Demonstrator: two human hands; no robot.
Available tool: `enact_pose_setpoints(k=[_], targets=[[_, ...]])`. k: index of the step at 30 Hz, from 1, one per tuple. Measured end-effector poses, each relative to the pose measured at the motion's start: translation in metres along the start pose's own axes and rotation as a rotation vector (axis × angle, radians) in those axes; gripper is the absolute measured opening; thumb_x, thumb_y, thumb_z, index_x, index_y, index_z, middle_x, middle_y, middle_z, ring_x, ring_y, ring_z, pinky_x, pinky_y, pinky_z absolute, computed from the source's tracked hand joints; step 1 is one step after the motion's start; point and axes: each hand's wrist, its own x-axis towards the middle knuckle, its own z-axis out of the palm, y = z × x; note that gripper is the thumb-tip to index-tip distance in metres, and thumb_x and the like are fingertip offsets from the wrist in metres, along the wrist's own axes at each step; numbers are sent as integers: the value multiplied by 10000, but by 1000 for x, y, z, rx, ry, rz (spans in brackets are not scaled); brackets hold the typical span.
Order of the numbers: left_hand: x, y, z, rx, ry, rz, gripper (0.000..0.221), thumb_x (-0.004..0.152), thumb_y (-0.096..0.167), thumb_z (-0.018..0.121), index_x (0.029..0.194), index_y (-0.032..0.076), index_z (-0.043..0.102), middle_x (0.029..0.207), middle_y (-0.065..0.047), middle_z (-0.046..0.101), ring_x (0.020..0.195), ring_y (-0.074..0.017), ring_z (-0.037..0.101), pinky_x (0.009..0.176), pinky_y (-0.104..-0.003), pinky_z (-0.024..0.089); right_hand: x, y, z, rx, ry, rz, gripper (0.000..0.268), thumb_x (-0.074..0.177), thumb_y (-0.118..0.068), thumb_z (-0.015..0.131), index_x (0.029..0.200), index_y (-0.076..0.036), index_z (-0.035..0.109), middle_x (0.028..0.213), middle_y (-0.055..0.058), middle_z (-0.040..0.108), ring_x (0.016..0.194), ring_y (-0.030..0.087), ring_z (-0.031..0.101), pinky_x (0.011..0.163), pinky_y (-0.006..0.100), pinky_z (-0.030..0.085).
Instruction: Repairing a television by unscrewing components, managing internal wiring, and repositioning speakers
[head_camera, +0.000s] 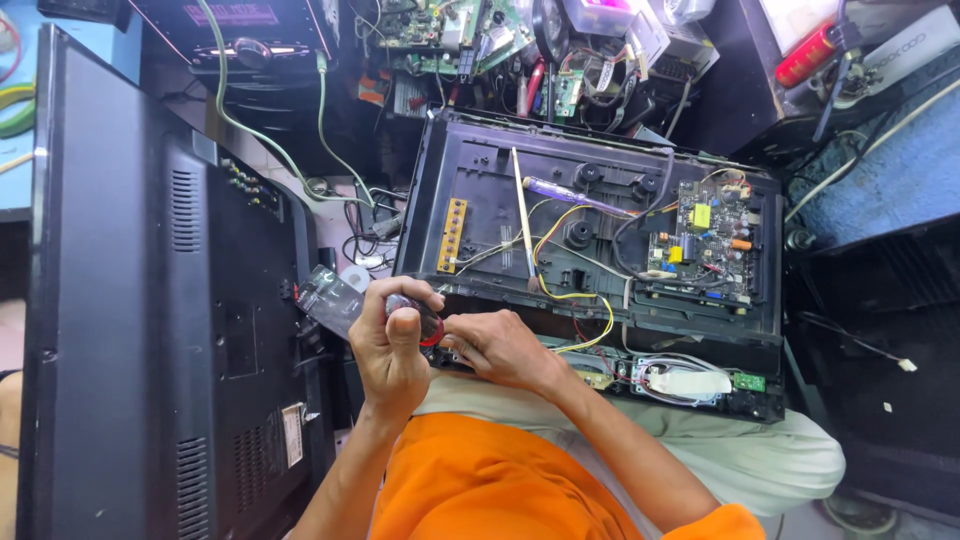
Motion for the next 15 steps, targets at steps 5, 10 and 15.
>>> enact_pose_setpoints(k=[5,10,15], targets=[[-1,-1,1,-21,17,-11,533,1056,514,463,922,26,630,796,-96,683,698,-156,677,553,-250,563,4,-6,-2,-76,13,-41,264,1085,-272,450,856,-153,507,677,47,523,661,336,639,554,397,533],[0,-1,0,-28,4,13,540,1064,510,456,919,22,635,803,-98,677,735,-174,692,578,-260,568,0,-5,-2,-100,6,-61,196,1056,-232,491,879,-147,498,710,57,514,694,356,636,572,410,538],[-5,-1,3,-23,-35,47,549,1055,521,458,903,29,648,812,-87,675,737,-172,671,628,-268,565,-2,-1,2,-121,14,-63,195,1036,-225,510,849,-172,502,713,13,523,668,306,637,556,366,529]])
